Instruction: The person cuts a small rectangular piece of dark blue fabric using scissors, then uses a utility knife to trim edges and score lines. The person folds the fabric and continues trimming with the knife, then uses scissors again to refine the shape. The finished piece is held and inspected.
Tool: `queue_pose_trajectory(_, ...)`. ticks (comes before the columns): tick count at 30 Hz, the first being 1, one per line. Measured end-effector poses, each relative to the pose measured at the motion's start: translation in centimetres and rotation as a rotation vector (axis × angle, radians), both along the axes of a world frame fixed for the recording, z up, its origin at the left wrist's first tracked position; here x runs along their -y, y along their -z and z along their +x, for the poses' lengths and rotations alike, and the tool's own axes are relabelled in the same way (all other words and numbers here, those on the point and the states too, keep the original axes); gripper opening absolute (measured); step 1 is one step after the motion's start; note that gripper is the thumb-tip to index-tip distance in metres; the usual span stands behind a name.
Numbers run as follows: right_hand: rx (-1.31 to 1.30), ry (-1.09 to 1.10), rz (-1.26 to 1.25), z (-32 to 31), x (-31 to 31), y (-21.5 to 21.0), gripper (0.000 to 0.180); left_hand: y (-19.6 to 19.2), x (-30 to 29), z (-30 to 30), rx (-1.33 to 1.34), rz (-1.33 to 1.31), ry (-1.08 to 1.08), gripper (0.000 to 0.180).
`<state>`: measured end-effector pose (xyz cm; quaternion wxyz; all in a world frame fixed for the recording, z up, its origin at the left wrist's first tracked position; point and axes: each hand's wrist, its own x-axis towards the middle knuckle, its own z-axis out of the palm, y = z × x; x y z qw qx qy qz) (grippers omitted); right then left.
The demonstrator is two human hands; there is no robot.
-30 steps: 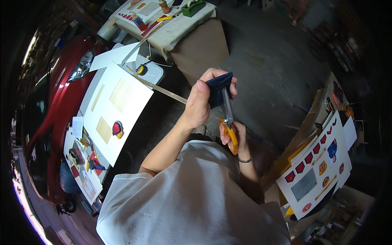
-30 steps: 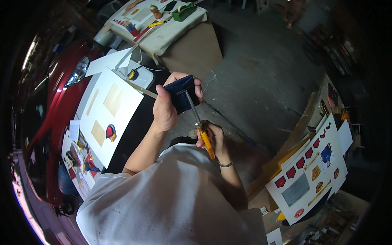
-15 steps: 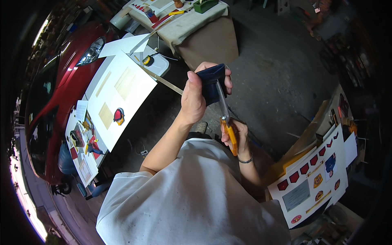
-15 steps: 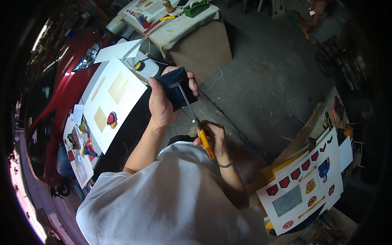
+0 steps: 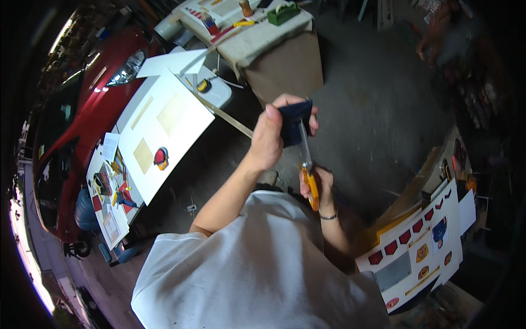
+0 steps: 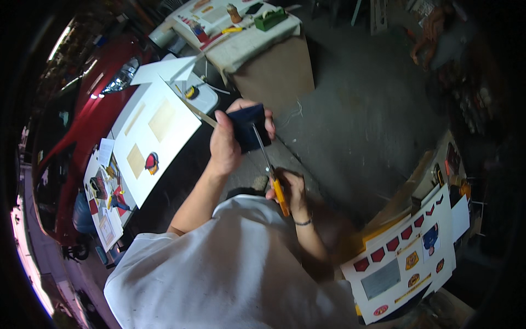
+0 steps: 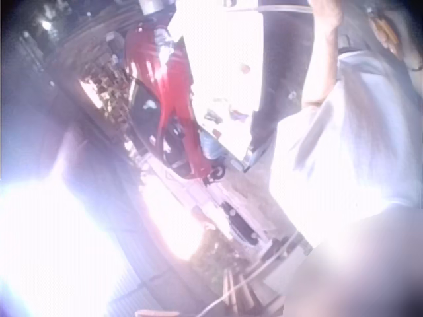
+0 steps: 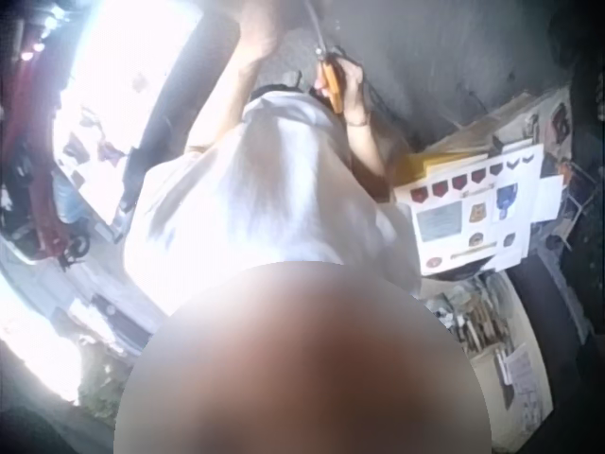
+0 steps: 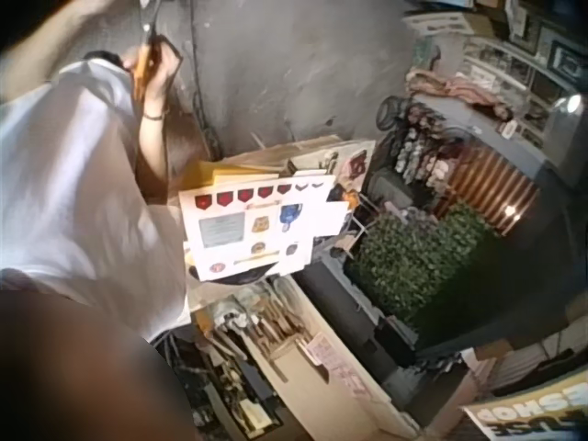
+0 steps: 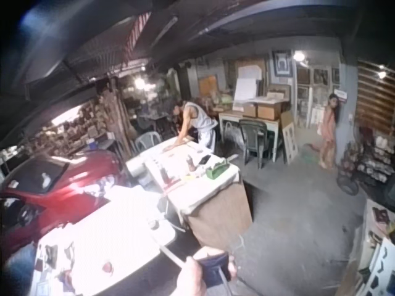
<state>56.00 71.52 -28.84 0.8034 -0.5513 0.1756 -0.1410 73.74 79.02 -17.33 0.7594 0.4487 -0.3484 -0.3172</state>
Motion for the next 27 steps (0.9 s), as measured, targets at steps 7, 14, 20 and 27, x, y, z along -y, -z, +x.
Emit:
queue_pose_trajectory(7,0.126,0.031,-0.042,1.8,0.2,-0.2,0.012,-1.9,0.3,0.7,0.055,0.005,0.018,0.083)
queue_pose_trajectory(14,0.196,-0.06,-0.087,2.1,0.8,-0.9,0.025,-1.7,-0.6,0.9,0.094,0.031,0.011,0.08)
queue_pose_trajectory(20,0.217,-0.302,-0.212,2.5,0.9,-2.4,0.082,-1.2,-1.2,1.4,0.029,0.046,-0.059,0.083)
queue_pose_trajectory(27,0.263,-0.305,-0.277,2.9,0.4,-2.9,0.079,-1.0,-1.8,0.7,0.047,0.108,-0.062,0.081)
